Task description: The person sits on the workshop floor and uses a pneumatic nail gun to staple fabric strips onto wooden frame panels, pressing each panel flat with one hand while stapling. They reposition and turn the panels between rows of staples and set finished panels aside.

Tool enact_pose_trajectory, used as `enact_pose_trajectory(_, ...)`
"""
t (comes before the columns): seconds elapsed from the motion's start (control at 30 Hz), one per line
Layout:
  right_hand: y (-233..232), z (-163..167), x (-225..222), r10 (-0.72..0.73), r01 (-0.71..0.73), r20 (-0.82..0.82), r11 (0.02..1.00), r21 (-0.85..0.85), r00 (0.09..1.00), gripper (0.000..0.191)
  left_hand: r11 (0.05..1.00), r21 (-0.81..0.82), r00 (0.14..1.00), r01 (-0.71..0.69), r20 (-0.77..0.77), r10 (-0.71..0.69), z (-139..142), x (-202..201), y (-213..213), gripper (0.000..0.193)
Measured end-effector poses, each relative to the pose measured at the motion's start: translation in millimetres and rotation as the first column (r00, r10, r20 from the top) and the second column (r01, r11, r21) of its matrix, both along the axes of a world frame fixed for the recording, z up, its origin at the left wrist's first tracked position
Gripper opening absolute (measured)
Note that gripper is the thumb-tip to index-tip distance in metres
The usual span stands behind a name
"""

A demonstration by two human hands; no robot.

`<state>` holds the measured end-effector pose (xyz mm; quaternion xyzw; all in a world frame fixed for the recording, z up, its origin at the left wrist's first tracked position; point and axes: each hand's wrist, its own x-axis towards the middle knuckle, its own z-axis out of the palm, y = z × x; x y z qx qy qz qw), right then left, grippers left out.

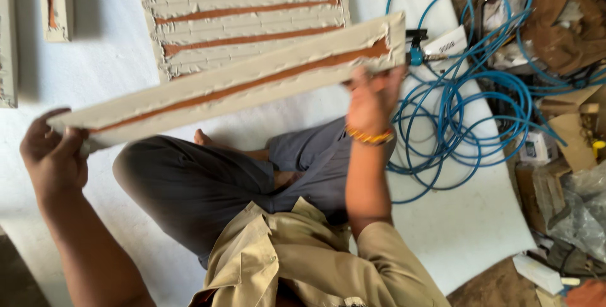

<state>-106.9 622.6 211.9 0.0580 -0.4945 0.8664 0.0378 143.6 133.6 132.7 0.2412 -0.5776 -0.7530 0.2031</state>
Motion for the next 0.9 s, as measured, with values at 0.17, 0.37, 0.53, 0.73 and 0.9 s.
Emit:
enact_pose_trajectory(0.17,74,-28,-71,0.081,-0.101,0.125,0.980,0.170,0.989,0.034,0.942,-0.300,0.981,0.153,0.163,-0.107,-12,-64,-2,0.037)
enact_pose_trajectory(0.37,129,-128,-124,0.171,-0.429,0.536,0.809,0.403,0.826,0.013,0.777,-0.505,0.693,0.375,0.710,0.127,-70,-152,45,0.051)
enact_pose_trajectory(0.53,151,-179,-103,0.101,-0.544,0.665,0.670,0.504,0.740,0.018,0.780,-0.424,0.514,0.460,0.843,0.155,-117,-168,86,0.067)
enact_pose_trajectory(0.73,143,-202,-106,0.133,-0.616,0.695,0.598,0.512,0.707,0.021,0.868,-0.374,0.449,0.327,0.869,0.205,-137,-173,96,0.066)
enact_pose_trajectory(0.9,140,-216,-112,0.093,-0.546,0.649,0.638,0.543,0.755,0.017,0.841,-0.419,0.458,0.343,0.856,0.240,-144,-171,104,0.068)
